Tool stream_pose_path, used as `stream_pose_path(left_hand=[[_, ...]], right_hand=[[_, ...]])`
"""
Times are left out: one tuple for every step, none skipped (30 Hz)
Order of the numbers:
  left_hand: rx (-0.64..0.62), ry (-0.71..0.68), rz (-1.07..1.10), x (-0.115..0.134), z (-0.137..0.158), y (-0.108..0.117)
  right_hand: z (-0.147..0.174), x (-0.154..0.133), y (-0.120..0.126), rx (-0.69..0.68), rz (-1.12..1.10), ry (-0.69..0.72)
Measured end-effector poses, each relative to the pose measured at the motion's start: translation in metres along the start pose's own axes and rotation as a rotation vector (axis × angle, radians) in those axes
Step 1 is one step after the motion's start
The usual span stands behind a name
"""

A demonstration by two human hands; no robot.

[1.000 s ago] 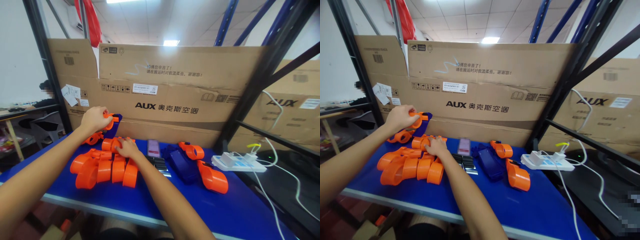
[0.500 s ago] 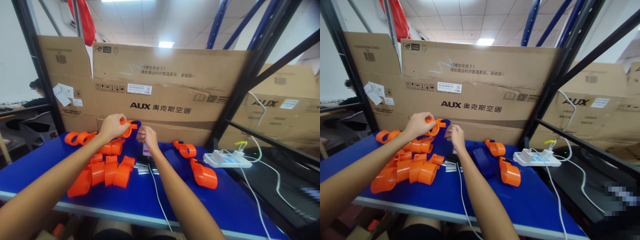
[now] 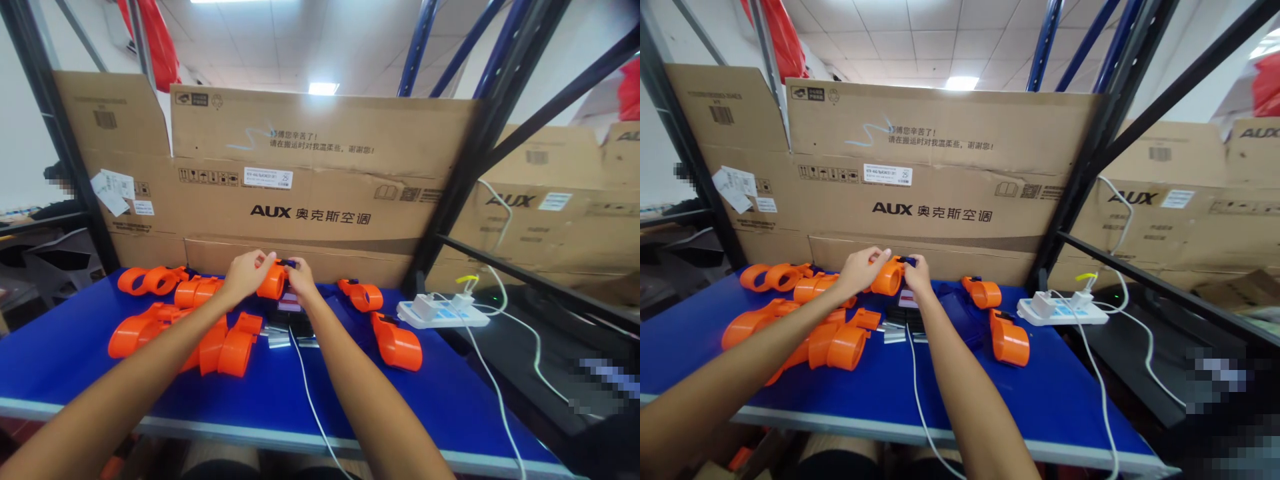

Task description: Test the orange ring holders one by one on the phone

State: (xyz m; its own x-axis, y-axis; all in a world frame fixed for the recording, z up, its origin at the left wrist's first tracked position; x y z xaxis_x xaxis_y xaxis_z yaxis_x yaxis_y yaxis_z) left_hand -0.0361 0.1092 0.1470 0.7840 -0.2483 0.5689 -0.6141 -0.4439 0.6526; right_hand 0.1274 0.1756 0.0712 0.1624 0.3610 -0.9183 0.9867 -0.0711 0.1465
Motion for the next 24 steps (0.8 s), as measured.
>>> stream_pose_path(left_hand=[[-0.008, 0.011, -0.003, -0.005, 0.000, -0.003], [-0.016, 0.018, -0.011, -0.010, 0.000, -0.006], [-0.028, 0.024, -0.023, -0.015, 0.000, -0.011], [-0.043, 0.035, -0.036, -0.020, 0.001, -0.016], [-0.056, 0.055, -0.050, -0.025, 0.001, -0.021], [-0.074, 0.079, -0.063, -0.030, 0.001, -0.027], [-0.093, 0.106, -0.076, -0.036, 0.001, -0.032], [-0.114, 0.132, -0.086, -0.041, 0.001, -0.036], [-0.142, 0.158, -0.096, -0.046, 0.001, -0.039], [-0.168, 0.184, -0.109, -0.050, 0.000, -0.042], [-0.192, 0.214, -0.127, -0.053, 0.000, -0.043], [-0.216, 0.244, -0.151, -0.056, -0.001, -0.042], [-0.238, 0.272, -0.180, -0.056, -0.002, -0.041], [-0.256, 0.295, -0.211, -0.055, -0.002, -0.038], [-0.268, 0.307, -0.240, -0.052, -0.002, -0.035], [-0.273, 0.306, -0.261, -0.046, -0.001, -0.032], [-0.272, 0.289, -0.272, -0.038, 0.001, -0.028], [-0.264, 0.252, -0.276, -0.028, 0.005, -0.024], [-0.257, 0.198, -0.279, -0.017, 0.011, -0.021], [-0.261, 0.125, -0.286, -0.005, 0.020, -0.018], [-0.270, 0.042, -0.314, 0.006, 0.032, -0.016], [-0.270, -0.036, -0.367, 0.014, 0.047, -0.014], [-0.255, -0.101, -0.417, 0.019, 0.063, -0.011], [-0.238, -0.152, -0.447, 0.020, 0.080, -0.007]], right_hand=[[-0.001, 0.001, 0.004, 0.007, 0.018, 0.015], [-0.002, 0.001, 0.008, 0.017, 0.038, 0.033], [-0.003, 0.001, 0.013, 0.027, 0.057, 0.053], [-0.004, 0.000, 0.017, 0.038, 0.074, 0.074], [-0.005, -0.001, 0.022, 0.047, 0.087, 0.094], [-0.006, -0.002, 0.026, 0.056, 0.095, 0.112], [-0.007, -0.003, 0.030, 0.065, 0.098, 0.129], [-0.007, -0.005, 0.033, 0.076, 0.098, 0.145], [-0.008, -0.006, 0.037, 0.087, 0.094, 0.159], [-0.008, -0.007, 0.039, 0.098, 0.091, 0.170], [-0.008, -0.008, 0.042, 0.115, 0.083, 0.184], [-0.007, -0.010, 0.044, 0.136, 0.066, 0.204], [-0.006, -0.013, 0.047, 0.161, 0.037, 0.231], [-0.005, -0.015, 0.049, 0.185, -0.002, 0.264], [-0.004, -0.018, 0.051, 0.206, -0.049, 0.300], [-0.002, -0.021, 0.052, 0.222, -0.097, 0.333], [-0.001, -0.024, 0.054, 0.232, -0.140, 0.360], [0.001, -0.026, 0.056, 0.238, -0.173, 0.379], [0.002, -0.029, 0.059, 0.247, -0.199, 0.393], [0.004, -0.032, 0.063, 0.260, -0.219, 0.407], [0.005, -0.034, 0.067, 0.272, -0.233, 0.419], [0.007, -0.037, 0.072, 0.279, -0.243, 0.429], [0.008, -0.040, 0.076, 0.280, -0.248, 0.438], [0.009, -0.043, 0.080, 0.274, -0.249, 0.443]])
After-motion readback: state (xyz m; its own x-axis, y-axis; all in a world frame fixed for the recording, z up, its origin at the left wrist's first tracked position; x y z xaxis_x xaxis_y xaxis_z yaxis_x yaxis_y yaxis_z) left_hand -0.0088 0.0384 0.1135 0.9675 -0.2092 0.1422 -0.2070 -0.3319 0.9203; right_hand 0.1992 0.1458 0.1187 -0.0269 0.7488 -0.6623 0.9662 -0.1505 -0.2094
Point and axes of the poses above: each hand's wrist, its own z-axis away from the middle knuckle, its own y-axis out of the back of the hand, x = y × z, the point moved 7 cm from there along -z, towards the middle knuckle, and after that the axes turned 11 degrees about y, right-handed, at the moved point
